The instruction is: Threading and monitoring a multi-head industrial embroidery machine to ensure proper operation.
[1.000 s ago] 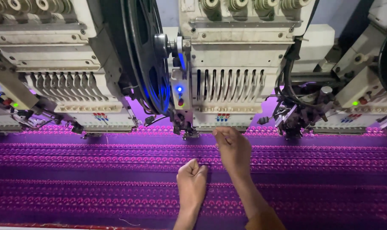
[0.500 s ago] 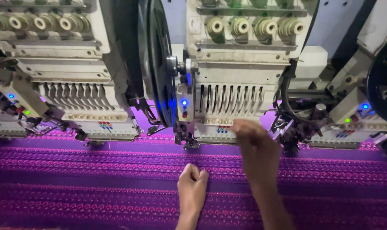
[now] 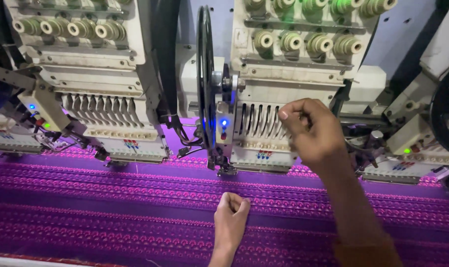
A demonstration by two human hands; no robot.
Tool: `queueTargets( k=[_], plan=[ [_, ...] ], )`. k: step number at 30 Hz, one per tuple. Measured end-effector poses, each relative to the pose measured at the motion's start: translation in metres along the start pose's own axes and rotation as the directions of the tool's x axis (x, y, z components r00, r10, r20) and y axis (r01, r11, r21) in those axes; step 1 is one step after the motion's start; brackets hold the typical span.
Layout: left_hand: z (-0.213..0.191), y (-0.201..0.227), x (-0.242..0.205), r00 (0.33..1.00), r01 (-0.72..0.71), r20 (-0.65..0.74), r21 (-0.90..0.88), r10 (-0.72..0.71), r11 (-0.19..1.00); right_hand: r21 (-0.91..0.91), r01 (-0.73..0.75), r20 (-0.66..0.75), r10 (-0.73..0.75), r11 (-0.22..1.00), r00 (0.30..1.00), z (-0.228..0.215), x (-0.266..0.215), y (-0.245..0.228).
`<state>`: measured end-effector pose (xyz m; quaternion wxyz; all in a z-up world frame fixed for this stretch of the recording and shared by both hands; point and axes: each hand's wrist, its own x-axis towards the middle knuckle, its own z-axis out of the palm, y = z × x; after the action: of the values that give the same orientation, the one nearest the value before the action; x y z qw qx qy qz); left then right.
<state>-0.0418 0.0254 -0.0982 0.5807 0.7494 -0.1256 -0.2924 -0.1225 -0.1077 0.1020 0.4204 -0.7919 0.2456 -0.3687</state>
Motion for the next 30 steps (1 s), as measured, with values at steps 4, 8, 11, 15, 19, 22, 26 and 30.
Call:
queueTargets(
  k=[4, 8, 11, 15, 19, 22, 26, 30],
  plan=[
    [0.0, 0.009, -0.007, 0.999, 0.037, 0.034, -0.028, -0.036, 0.999, 0.024, 0.056, 0.088, -0.058, 0.998, 0.994, -0.005, -0.003, 0.008],
    [0.007, 0.006, -0.005, 0.998, 0.025, 0.053, -0.073, -0.021, 0.997, 0.02, 0.096, 0.013, -0.097, 0.995, 0.995, -0.002, -0.005, 0.004],
    [0.018, -0.023, 0.012, 0.999, -0.049, 0.003, -0.057, 0.049, 0.997, -0.116, 0.239, -0.068, -0.247, 0.964, 0.967, 0.0, -0.008, 0.011],
    [-0.011, -0.004, -0.008, 0.998, -0.07, -0.009, 0.029, 0.07, 0.997, -0.521, 0.316, -0.276, -0.507, 0.793, 0.817, 0.022, -0.038, 0.032],
    [-0.054, -0.016, -0.01, 0.981, -0.147, -0.115, 0.061, 0.153, 0.987, -0.224, 0.12, -0.14, -0.154, 0.967, 0.978, 0.08, -0.091, 0.047],
    [-0.103, -0.015, -0.013, 0.955, -0.195, -0.213, 0.079, 0.207, 0.978, -0.298, -0.223, 0.149, 0.276, 0.928, 0.949, 0.139, -0.113, 0.056],
    [-0.162, -0.031, 0.002, 0.83, -0.356, -0.364, 0.237, 0.422, 0.904, -0.139, -0.271, 0.305, 0.301, 0.953, 0.904, 0.208, -0.123, 0.054],
    [-0.213, -0.043, 0.032, 0.799, -0.237, -0.431, 0.413, 0.418, 0.879, -0.074, -0.262, 0.322, 0.272, 0.962, 0.907, 0.269, -0.108, 0.059]
  ],
)
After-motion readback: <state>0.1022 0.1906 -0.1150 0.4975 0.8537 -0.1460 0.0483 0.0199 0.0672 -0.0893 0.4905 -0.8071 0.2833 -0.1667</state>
